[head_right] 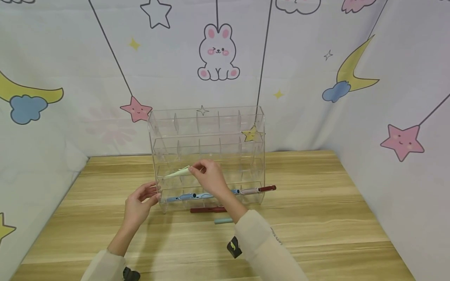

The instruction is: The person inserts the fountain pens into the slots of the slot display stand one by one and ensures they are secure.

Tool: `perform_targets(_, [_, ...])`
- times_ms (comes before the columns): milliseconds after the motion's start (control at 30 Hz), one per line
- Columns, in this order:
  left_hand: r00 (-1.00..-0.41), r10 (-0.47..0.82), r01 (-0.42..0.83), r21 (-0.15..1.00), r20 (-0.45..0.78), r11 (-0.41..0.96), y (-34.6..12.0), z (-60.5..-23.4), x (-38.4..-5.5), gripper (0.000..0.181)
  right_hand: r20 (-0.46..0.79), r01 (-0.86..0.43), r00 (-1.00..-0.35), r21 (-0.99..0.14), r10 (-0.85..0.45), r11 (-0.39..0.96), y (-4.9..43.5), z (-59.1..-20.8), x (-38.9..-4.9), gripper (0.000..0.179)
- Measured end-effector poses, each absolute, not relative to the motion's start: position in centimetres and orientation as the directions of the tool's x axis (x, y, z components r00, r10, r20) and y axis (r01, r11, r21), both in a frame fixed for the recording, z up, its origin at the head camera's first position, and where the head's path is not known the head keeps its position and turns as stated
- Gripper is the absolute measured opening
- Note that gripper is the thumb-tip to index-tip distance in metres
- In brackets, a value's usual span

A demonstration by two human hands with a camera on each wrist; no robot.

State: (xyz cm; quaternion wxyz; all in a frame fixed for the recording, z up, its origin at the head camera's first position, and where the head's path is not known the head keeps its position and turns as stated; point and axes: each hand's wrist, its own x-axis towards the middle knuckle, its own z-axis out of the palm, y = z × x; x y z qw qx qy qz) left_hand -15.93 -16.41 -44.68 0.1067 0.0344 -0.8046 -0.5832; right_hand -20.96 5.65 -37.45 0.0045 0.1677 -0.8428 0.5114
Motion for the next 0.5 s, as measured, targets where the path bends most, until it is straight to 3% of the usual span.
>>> perform_targets(500, [-0.974, -0.18, 0.075, 0.942, 0.14, 0.329, -16.44, -44.74, -15.98, 0.037, 0.209, -0.334, -0.921, -0.857, -0.328, 0.392, 5.89, -37.59, -20.85, 0.018])
